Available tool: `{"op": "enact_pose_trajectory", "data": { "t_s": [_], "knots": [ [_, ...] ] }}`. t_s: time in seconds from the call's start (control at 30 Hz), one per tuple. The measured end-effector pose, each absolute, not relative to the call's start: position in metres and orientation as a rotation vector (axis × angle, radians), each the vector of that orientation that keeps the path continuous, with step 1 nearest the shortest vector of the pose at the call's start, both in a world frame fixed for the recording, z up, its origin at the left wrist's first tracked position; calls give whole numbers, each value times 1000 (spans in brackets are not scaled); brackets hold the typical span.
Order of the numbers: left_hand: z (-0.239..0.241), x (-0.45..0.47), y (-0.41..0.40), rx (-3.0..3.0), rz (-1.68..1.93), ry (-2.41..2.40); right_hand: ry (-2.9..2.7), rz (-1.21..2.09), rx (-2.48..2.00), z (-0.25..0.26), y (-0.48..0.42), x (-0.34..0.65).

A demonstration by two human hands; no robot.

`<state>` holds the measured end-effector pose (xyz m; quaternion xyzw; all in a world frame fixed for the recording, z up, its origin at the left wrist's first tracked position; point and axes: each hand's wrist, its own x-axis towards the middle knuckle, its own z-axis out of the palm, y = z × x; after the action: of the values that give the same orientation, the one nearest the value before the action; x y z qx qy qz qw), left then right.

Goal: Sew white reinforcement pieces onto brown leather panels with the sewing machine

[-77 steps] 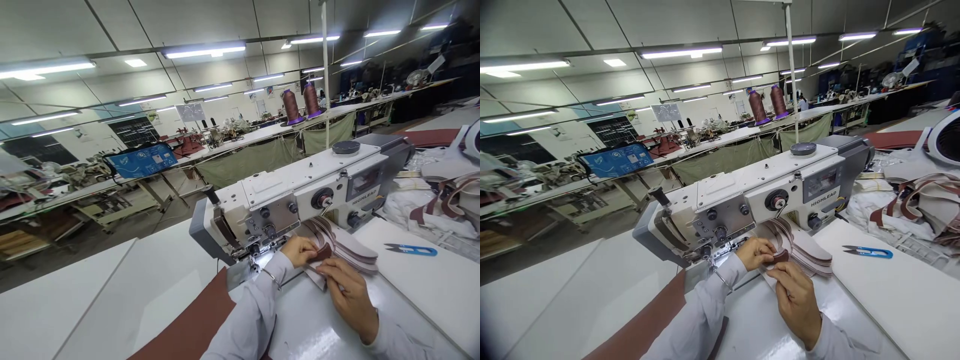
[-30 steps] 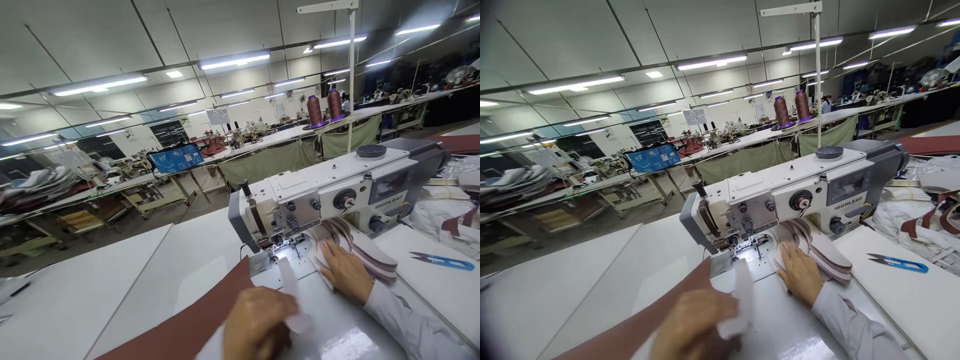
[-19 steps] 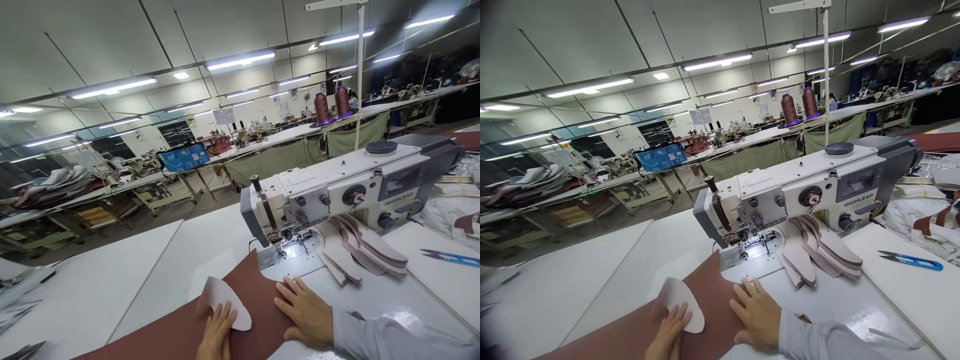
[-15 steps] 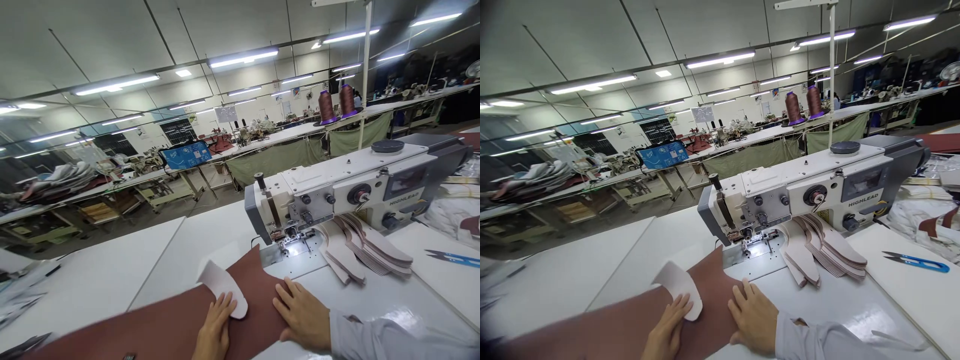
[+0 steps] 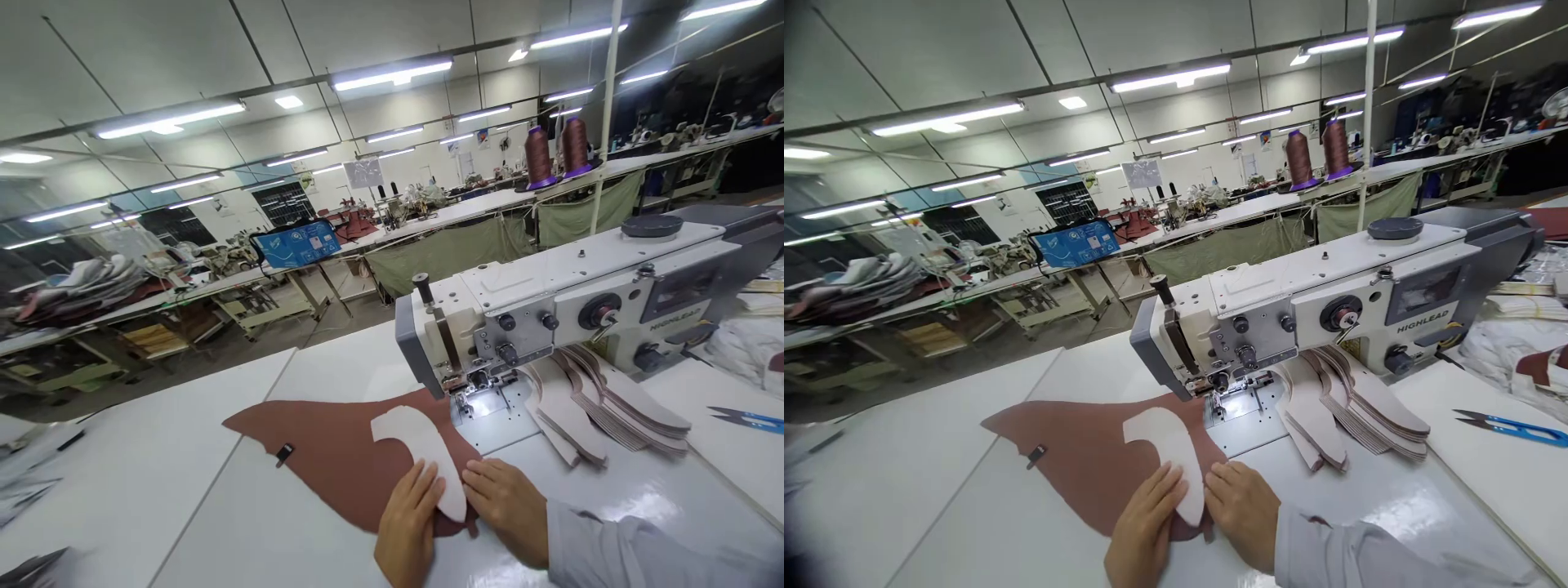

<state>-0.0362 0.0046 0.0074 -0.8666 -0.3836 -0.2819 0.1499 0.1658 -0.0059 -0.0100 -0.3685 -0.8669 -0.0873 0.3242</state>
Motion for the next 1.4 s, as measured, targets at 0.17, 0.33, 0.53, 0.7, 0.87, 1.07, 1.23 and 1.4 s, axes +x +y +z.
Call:
{"op": "enact_pose_trajectory", "data": {
  "t_s": [0.17,0.33,0.53,0.7,0.87,1.07,1.23,1.4],
  "knots": [
    [15,-13,4,-2485,-882,-1184,-2304,-81,-710,1,-12,177],
    [23,-5,14,-2448,-898,-1312,-2302,-83,-657,-3,-16,175],
    [17,3,-4,-2550,-725,-1160,-2363,12,-741,3,-14,170],
    [12,-1,19,-2553,-758,-1218,-2352,-117,-744,-1,-6,166],
    [10,-8,53,-2759,-853,-910,-2402,6,-783,-1,4,163],
    [4,1,39,-2645,-543,-1113,-2432,58,-796,-1,6,163],
    [1,7,33,-2622,-470,-1218,-2445,289,-636,6,20,179],
    [2,-1,46,-2624,-604,-1159,-2439,196,-670,7,23,175]
  ]
}}
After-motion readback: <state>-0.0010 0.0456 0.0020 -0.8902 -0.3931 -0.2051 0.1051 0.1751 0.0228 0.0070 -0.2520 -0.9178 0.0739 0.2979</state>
